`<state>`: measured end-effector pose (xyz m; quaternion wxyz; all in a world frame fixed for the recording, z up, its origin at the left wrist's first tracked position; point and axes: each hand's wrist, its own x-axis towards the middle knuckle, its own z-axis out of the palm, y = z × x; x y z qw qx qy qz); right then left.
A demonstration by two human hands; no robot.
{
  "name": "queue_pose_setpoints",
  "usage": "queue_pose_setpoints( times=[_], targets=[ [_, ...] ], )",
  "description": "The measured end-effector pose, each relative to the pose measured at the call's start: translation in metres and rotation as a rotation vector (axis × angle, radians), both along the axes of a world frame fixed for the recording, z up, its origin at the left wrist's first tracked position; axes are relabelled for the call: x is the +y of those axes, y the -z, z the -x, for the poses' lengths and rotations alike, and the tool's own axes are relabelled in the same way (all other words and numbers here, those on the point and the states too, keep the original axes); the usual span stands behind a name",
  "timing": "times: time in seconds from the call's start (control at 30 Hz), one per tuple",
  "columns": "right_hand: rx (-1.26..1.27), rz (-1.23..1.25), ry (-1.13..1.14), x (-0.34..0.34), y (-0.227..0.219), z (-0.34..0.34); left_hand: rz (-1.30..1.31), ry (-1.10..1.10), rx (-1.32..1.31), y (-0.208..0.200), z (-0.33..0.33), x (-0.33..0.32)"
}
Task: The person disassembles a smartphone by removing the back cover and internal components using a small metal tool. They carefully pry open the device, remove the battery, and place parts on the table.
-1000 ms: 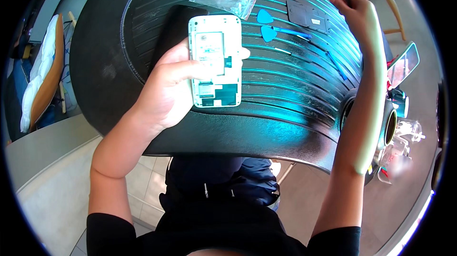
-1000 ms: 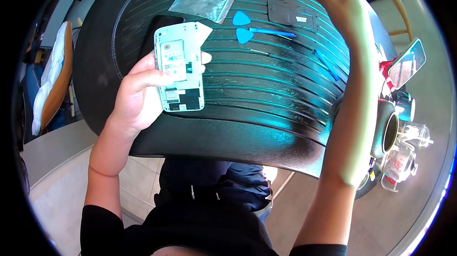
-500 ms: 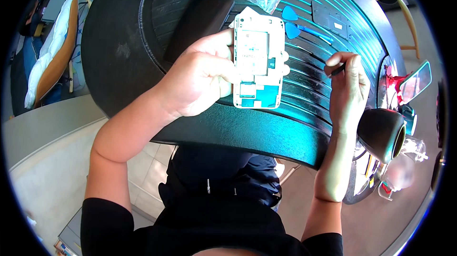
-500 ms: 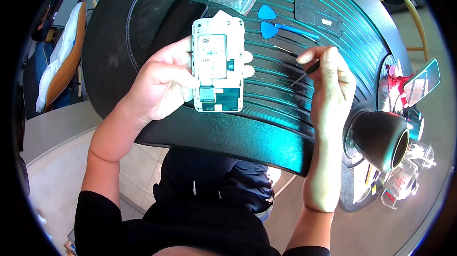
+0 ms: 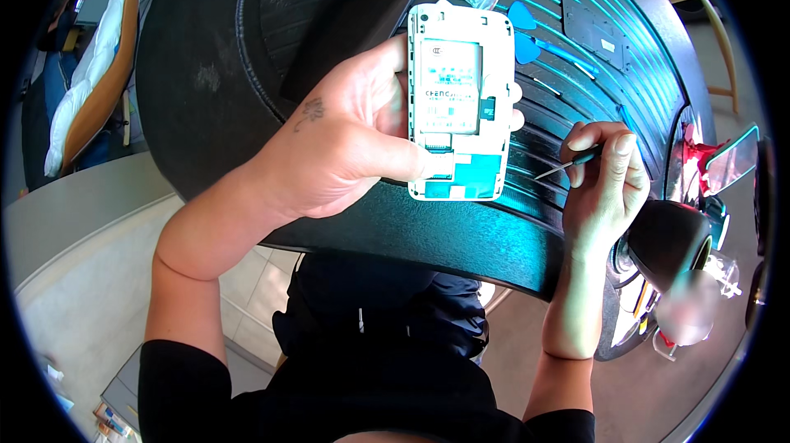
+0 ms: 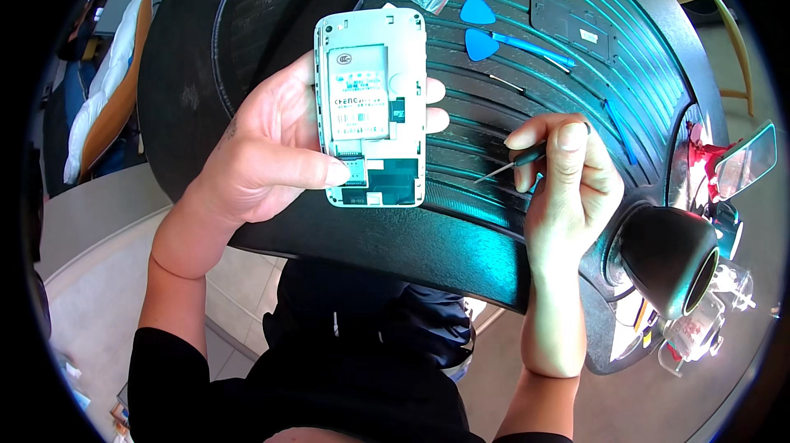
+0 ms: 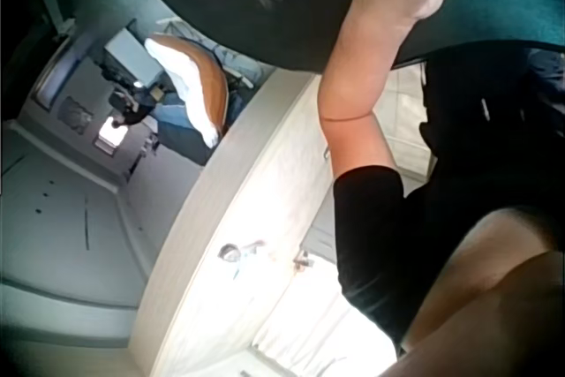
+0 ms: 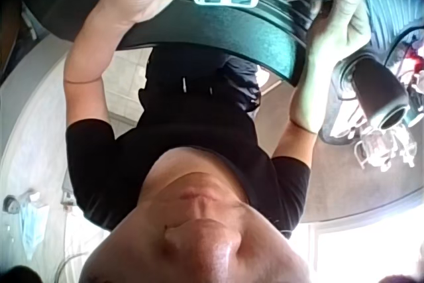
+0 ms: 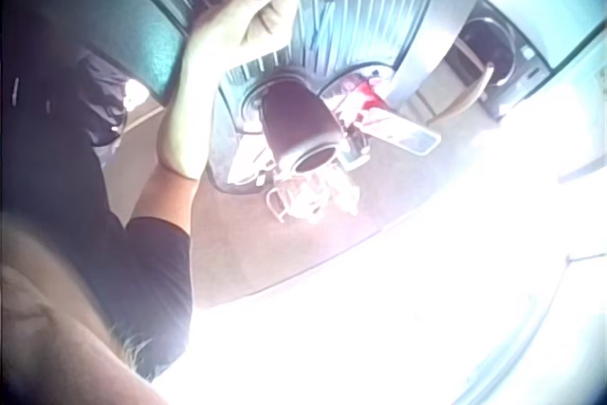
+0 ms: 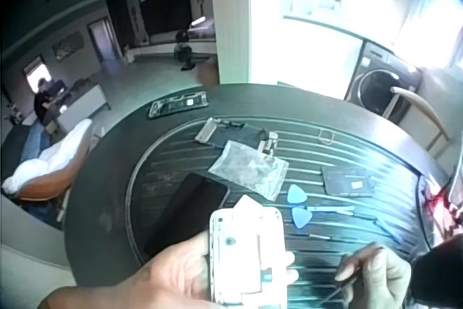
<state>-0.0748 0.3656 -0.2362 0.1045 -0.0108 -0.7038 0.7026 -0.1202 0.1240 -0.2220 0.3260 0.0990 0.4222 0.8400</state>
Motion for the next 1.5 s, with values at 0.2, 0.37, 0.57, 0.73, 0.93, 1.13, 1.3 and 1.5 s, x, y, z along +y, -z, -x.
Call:
queue_pose_setpoints(
  times=[0.2,0.37,0.57,0.73,0.93,1.13,1.3,1.5],
  targets=[
    [0.041,0.033,-0.032,-0.002,0.002,-0.004,-0.013,0.004,-0.010,-0.002,-0.001,0.000],
    [0.213,0.084,-0.158,-0.005,-0.006,-0.010,0.003,-0.014,-0.014,0.000,-0.001,0.001],
    [0.454,-0.254,-0.280,-0.007,-0.010,-0.013,0.010,-0.007,-0.031,0.001,-0.001,0.003],
    [0.448,-0.353,-0.288,-0.012,-0.017,-0.013,0.028,-0.013,-0.023,0.000,-0.002,0.003],
    [0.456,-0.390,-0.315,-0.013,-0.018,-0.013,0.028,-0.021,-0.014,0.000,-0.003,0.004],
    [0.482,-0.371,-0.288,-0.010,-0.016,-0.015,0.039,-0.029,0.035,-0.003,-0.004,0.003],
    [0.473,-0.381,-0.290,-0.009,-0.016,-0.016,0.038,-0.030,0.057,0.000,-0.004,0.003],
    [0.441,-0.420,-0.231,-0.014,-0.018,-0.016,0.033,-0.027,0.021,-0.003,-0.005,0.003]
  ],
)
